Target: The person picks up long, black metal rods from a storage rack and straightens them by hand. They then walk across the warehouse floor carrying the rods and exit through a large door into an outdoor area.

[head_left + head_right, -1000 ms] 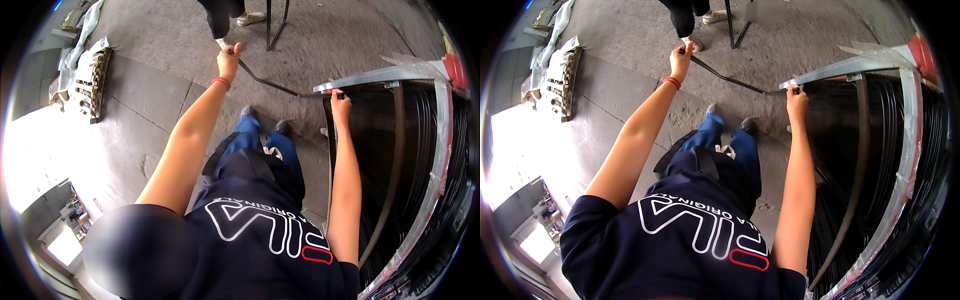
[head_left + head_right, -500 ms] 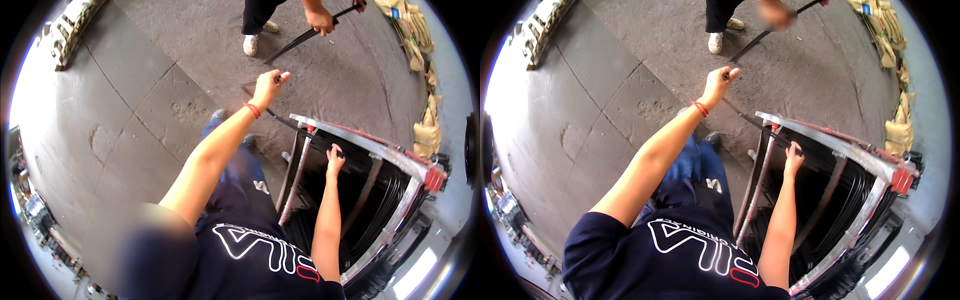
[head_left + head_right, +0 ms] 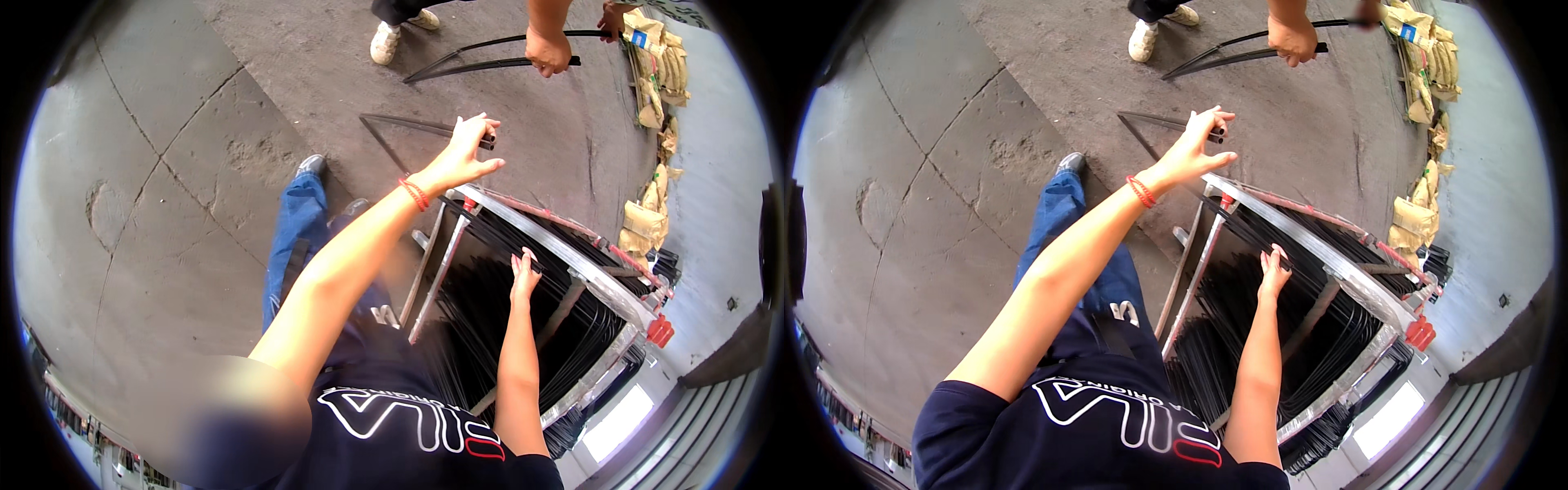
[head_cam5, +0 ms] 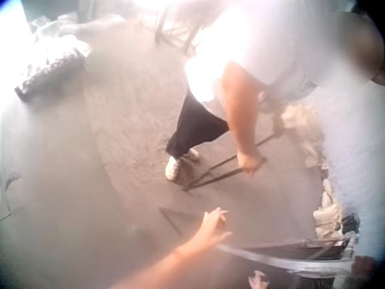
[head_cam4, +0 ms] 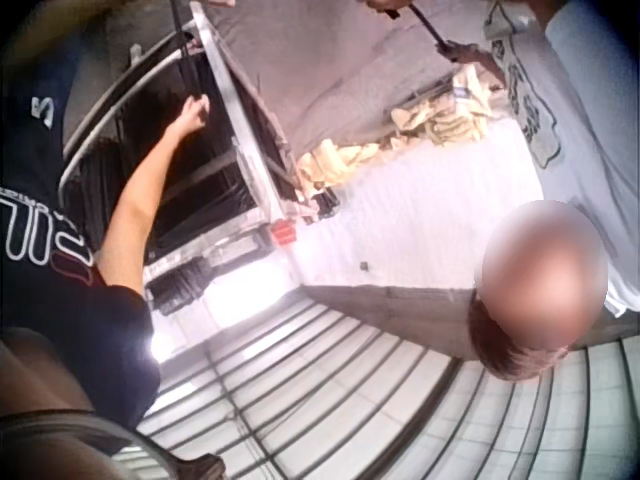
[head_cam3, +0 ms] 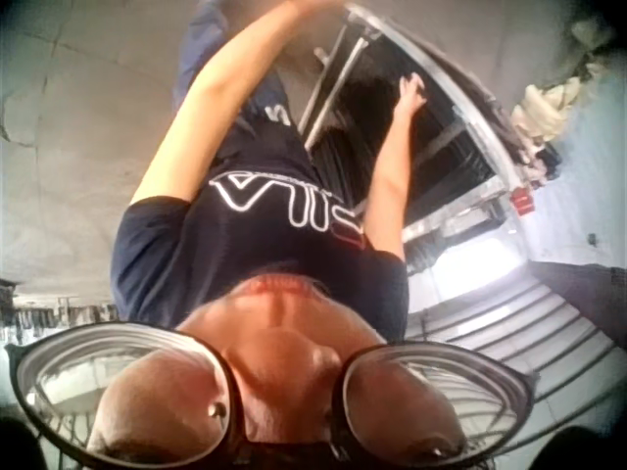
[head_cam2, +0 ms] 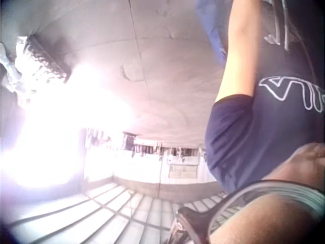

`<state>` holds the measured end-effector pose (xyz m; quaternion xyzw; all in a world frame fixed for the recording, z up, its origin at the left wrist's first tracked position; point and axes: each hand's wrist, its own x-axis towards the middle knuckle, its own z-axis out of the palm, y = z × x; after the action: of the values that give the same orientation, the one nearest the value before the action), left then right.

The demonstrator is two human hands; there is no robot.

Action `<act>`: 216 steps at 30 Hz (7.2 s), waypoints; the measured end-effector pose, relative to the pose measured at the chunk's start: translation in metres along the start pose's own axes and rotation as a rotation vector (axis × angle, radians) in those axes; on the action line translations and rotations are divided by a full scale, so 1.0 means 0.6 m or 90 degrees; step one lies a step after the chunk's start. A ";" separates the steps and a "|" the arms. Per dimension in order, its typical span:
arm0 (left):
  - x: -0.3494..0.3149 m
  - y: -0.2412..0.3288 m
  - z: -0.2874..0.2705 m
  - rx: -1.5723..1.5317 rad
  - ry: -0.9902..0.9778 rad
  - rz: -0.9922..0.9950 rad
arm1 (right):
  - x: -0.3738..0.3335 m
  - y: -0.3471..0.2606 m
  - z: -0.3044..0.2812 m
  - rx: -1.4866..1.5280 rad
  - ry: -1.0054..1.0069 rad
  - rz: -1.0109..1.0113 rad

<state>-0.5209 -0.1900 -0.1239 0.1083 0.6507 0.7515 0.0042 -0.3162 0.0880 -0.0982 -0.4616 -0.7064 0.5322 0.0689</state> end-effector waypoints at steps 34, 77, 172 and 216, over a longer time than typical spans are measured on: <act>0.024 0.005 0.047 -0.076 0.041 -0.078 | 0.011 -0.003 -0.001 0.008 0.024 0.015; 0.028 -0.079 -0.008 0.172 0.006 -0.004 | -0.023 0.030 0.028 -0.176 0.216 -0.213; -0.057 0.025 -0.138 0.262 -0.253 -0.183 | -0.092 0.101 0.012 -0.088 -0.148 -0.136; -0.264 -0.035 -0.310 0.284 -0.180 -0.744 | -0.301 0.472 -0.025 0.096 -0.041 0.375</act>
<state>-0.4003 -0.3917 -0.1935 -0.1678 0.7362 0.4507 0.4762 -0.0415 -0.0305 -0.2518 -0.6228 -0.5029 0.5945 -0.0768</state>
